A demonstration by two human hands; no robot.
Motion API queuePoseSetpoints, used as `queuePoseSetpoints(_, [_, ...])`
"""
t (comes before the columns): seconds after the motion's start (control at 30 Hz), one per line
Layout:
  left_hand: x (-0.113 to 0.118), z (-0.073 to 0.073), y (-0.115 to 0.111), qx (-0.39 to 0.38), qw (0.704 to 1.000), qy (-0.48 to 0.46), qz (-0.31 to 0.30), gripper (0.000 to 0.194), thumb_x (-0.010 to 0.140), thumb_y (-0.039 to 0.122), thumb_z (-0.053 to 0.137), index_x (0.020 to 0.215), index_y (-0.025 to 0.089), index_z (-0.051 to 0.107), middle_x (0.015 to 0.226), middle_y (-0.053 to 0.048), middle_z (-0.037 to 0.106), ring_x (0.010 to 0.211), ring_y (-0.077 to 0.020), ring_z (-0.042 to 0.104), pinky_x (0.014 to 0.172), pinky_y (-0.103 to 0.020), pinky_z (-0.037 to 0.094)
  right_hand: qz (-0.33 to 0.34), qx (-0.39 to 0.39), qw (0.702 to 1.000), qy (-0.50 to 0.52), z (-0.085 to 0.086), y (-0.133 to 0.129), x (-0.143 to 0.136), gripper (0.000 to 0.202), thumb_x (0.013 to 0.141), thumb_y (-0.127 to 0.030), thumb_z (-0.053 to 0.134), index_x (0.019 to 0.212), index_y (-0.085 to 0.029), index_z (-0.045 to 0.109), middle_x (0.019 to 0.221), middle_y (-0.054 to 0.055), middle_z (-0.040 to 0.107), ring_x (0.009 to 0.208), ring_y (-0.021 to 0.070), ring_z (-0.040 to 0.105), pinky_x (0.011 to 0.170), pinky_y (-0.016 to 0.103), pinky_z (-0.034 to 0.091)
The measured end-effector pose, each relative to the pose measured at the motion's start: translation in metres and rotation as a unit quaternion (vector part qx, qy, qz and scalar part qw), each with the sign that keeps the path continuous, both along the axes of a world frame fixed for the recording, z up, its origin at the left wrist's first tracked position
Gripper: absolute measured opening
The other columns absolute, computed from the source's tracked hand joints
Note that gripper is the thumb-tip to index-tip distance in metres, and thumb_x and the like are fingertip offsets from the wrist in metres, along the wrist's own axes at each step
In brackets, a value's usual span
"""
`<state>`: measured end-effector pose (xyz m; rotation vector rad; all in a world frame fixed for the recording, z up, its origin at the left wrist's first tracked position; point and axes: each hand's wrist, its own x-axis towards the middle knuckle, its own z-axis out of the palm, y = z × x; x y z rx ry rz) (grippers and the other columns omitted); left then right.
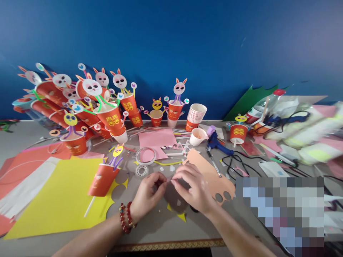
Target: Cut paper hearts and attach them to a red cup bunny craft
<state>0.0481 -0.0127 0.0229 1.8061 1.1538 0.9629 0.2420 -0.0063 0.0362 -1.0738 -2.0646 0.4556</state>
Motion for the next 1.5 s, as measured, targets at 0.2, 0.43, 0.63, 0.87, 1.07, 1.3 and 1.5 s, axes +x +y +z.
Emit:
queuePoseSetpoints(0.2, [-0.0014,-0.0026,-0.0011,0.02,1.0,0.012,-0.013,0.012,0.091,0.02,0.049,0.081,0.02,0.055,0.073,0.0,0.06,0.066,-0.014,0.055,0.064,-0.024,0.044,0.021,0.004,0.999,-0.04,0.0018,-0.0007,-0.0032,0.01,0.093,-0.017,0.055,0.086,-0.023,0.06,0.084,0.005,0.062,0.084,0.0224,0.057,0.083,0.04,0.045])
queuePoseSetpoints(0.43, [-0.0026,-0.004,-0.0032,0.042,0.998,0.022,-0.033,0.01,0.09,0.015,0.048,0.085,0.02,0.055,0.077,-0.001,0.06,0.069,-0.0147,0.055,0.065,-0.026,0.044,0.033,0.007,0.998,-0.043,0.0014,0.0008,-0.004,0.013,0.093,-0.017,0.054,0.082,-0.022,0.058,0.083,0.005,0.063,0.082,0.0222,0.056,0.079,0.039,0.044])
queuePoseSetpoints(0.63, [-0.0027,-0.0031,-0.0032,0.042,0.998,0.019,-0.039,0.011,0.088,0.012,0.049,0.086,0.02,0.056,0.078,-0.001,0.06,0.07,-0.0147,0.056,0.067,-0.026,0.045,0.04,0.003,0.998,-0.044,-0.0008,0.0008,-0.0032,0.012,0.092,-0.017,0.052,0.083,-0.022,0.058,0.084,0.005,0.063,0.082,0.0223,0.056,0.079,0.038,0.044])
queuePoseSetpoints(0.87, [-0.0028,-0.0027,-0.0031,0.03,0.999,0.012,-0.037,0.01,0.089,0.014,0.049,0.085,0.02,0.056,0.078,-0.001,0.06,0.069,-0.0142,0.055,0.066,-0.025,0.045,0.045,0.002,0.998,-0.038,-0.0014,0.0011,-0.0028,0.011,0.092,-0.017,0.052,0.084,-0.022,0.057,0.085,0.005,0.063,0.082,0.022,0.056,0.08,0.039,0.044])
queuePoseSetpoints(1.07, [-0.0034,-0.0034,-0.0031,0.035,0.999,0.008,-0.04,0.01,0.09,0.013,0.049,0.087,0.02,0.056,0.079,-0.001,0.06,0.069,-0.0137,0.055,0.066,-0.025,0.045,0.047,0.002,0.998,-0.035,-0.0017,0.0014,-0.0033,0.011,0.092,-0.015,0.052,0.084,-0.022,0.057,0.085,0.005,0.062,0.082,0.0215,0.055,0.08,0.038,0.044])
queuePoseSetpoints(1.3, [-0.0036,-0.0059,-0.0047,0.047,0.998,0.018,-0.039,0.01,0.089,0.012,0.05,0.087,0.02,0.056,0.078,-0.001,0.061,0.068,-0.0136,0.055,0.064,-0.024,0.044,0.048,0.017,0.998,-0.023,-0.0047,0.0015,-0.0039,0.012,0.091,-0.014,0.053,0.081,-0.02,0.054,0.082,0.005,0.061,0.08,0.0207,0.054,0.076,0.036,0.043])
queuePoseSetpoints(1.5, [-0.0032,-0.0074,-0.0039,0.059,0.997,0.043,-0.036,0.012,0.088,0.011,0.049,0.087,0.02,0.055,0.078,-0.001,0.06,0.068,-0.0141,0.056,0.065,-0.024,0.044,0.053,0.017,0.998,-0.037,-0.0027,0.0012,-0.0043,0.014,0.092,-0.014,0.054,0.08,-0.02,0.055,0.083,0.005,0.062,0.08,0.0204,0.054,0.077,0.037,0.042])
